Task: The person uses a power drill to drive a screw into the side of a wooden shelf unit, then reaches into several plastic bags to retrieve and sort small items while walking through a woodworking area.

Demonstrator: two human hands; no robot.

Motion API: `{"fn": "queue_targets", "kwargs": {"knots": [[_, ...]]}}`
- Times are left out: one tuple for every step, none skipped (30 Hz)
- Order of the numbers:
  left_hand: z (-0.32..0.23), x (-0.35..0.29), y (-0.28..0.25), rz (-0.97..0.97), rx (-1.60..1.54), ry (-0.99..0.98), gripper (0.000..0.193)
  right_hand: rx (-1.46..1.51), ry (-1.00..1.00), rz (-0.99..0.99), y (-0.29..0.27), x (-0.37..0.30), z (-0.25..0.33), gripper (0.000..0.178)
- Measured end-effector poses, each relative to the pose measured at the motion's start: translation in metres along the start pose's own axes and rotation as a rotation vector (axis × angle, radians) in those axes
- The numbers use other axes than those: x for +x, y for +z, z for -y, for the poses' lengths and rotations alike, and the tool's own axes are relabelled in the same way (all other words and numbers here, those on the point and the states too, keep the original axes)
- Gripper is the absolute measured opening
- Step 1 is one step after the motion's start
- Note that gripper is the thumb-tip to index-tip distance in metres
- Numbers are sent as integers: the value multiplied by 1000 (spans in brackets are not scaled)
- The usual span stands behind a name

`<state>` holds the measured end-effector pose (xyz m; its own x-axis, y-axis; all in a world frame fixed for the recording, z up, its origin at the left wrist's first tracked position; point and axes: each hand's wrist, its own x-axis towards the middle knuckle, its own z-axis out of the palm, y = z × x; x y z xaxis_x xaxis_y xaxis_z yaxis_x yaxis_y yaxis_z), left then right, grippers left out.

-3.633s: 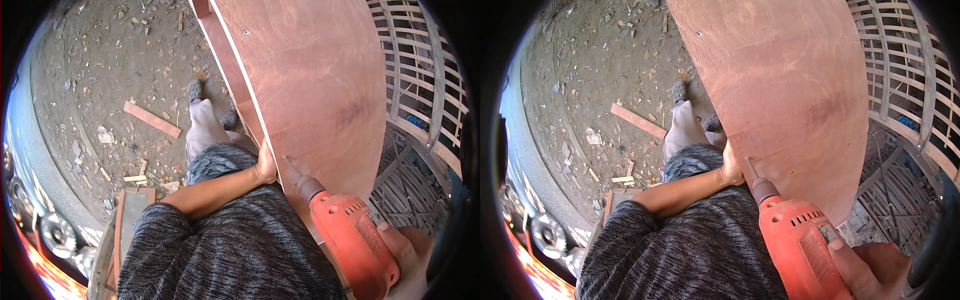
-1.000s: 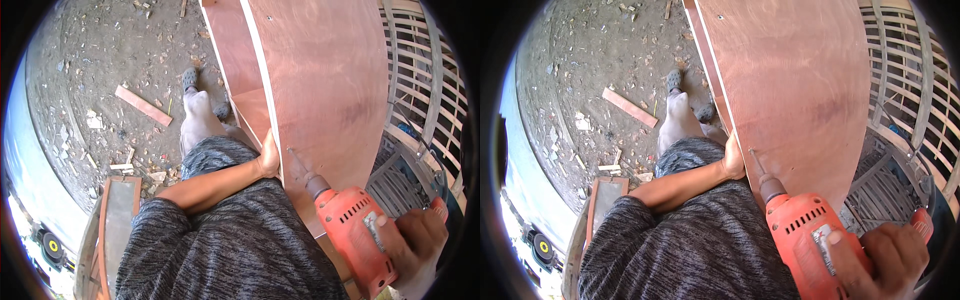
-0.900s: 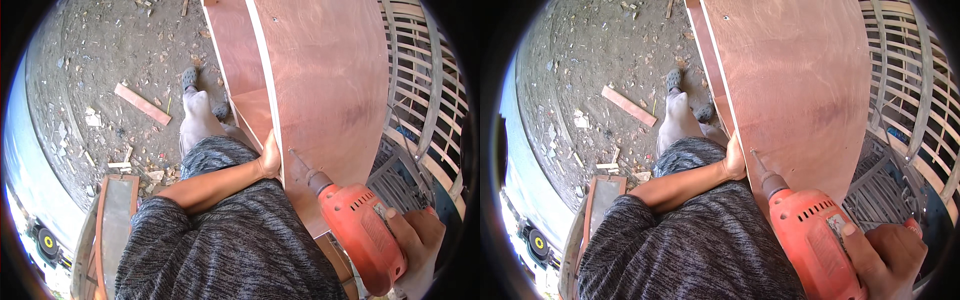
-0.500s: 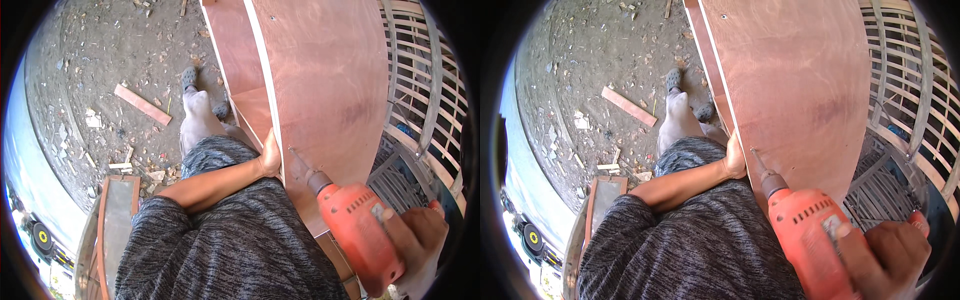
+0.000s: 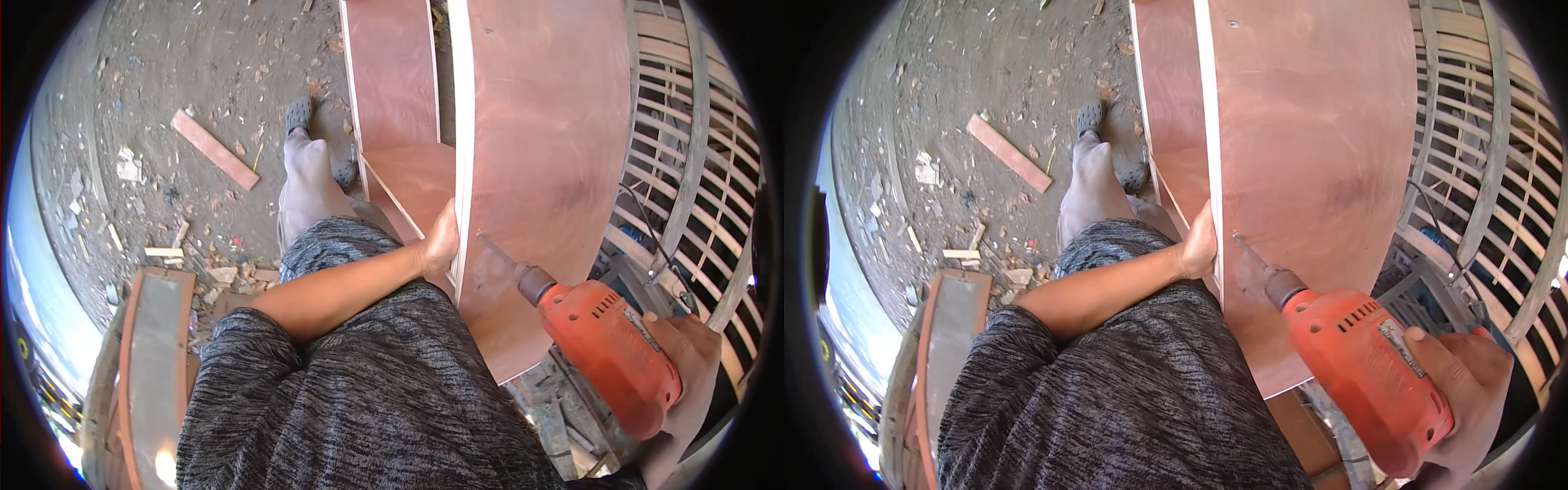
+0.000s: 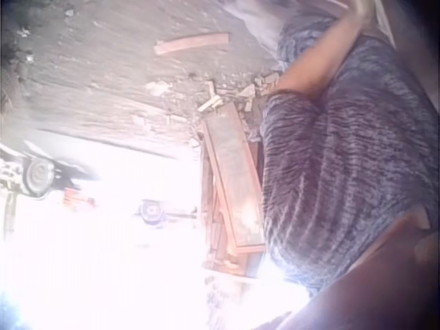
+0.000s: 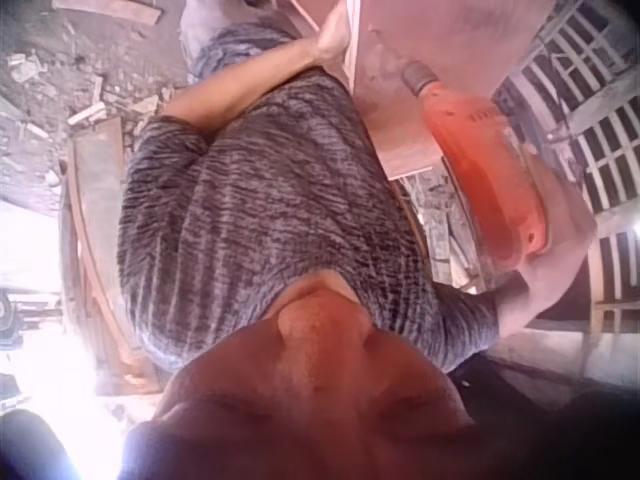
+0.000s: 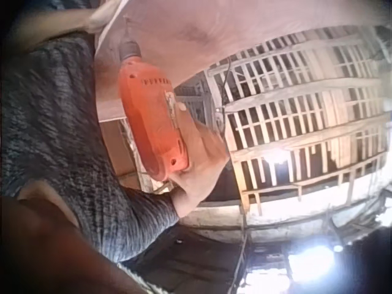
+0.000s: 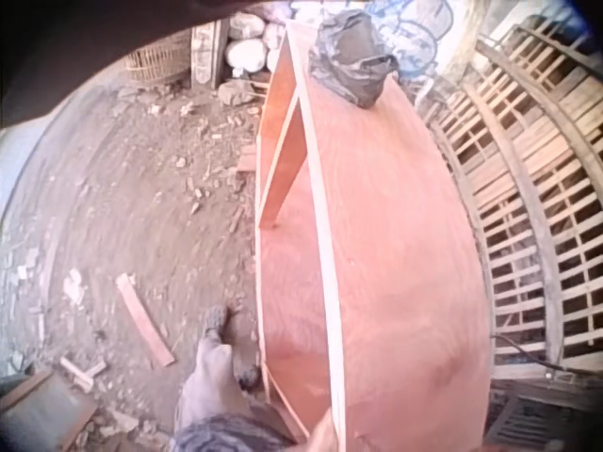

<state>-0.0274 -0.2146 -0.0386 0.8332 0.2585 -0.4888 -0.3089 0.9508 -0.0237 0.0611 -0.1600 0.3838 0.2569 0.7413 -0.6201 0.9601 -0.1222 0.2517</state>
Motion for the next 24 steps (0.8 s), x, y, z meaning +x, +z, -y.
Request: {"fn": "queue_targets", "kwargs": {"knots": [[-4,-2,5,4,45,-5,57,41,-57,2,2,-4,-10,50],[-11,-6,9,1,29,12,57,50,-93,-26,4,-11,-20,54],[-19,-11,13,33,27,-2,57,56,-131,-52,6,-17,-30,59],[-24,-15,14,67,24,-16,58,59,-168,-79,6,-23,-39,64],[-29,-17,14,103,5,-26,60,43,-71,-88,3,-33,-45,63],[-30,-18,9,109,-9,-20,60,30,34,-98,0,-45,-51,61],[-35,-21,3,111,58,-57,65,23,122,-116,-1,-51,-60,59],[-38,-26,-3,112,124,-94,70,18,210,-134,-3,-56,-69,58],[-37,-30,-5,120,118,-88,70,8,264,-146,-1,-64,-76,57],[-36,-37,-4,114,134,-11,71,-10,321,-157,-2,-74,-80,56],[-36,-45,-4,105,147,67,73,91,237,-267,12,-79,-85,64],[-37,-52,-7,115,134,73,73,133,180,-344,26,-84,-84,69],[-40,-61,-9,126,450,93,76,176,114,-418,41,-88,-84,74],[-43,-70,-10,134,766,113,79,161,79,-463,61,-93,-83,74],[-50,-78,-3,126,885,182,78,168,92,-539,79,-97,-76,68],[-48,-79,-3,123,882,191,78,189,120,-630,103,-89,-67,63],[-45,-79,-2,104,907,228,76,209,143,-720,127,-81,-56,59],[-43,-79,-3,80,938,263,73,240,166,-786,152,-70,-48,56],[-44,-81,-1,80,937,268,73,265,185,-835,173,-64,-41,55],[-47,-83,0,80,959,249,68,278,195,-872,194,-57,-35,55],[-49,-85,0,77,982,232,64,308,189,-900,213,-52,-35,54],[-49,-86,1,84,978,235,64,326,193,-925,230,-51,-34,54],[-47,-88,3,70,968,286,59,234,168,-942,234,-44,-24,57],[-45,-89,5,56,959,336,54,143,145,-958,238,-34,-11,59]]}}
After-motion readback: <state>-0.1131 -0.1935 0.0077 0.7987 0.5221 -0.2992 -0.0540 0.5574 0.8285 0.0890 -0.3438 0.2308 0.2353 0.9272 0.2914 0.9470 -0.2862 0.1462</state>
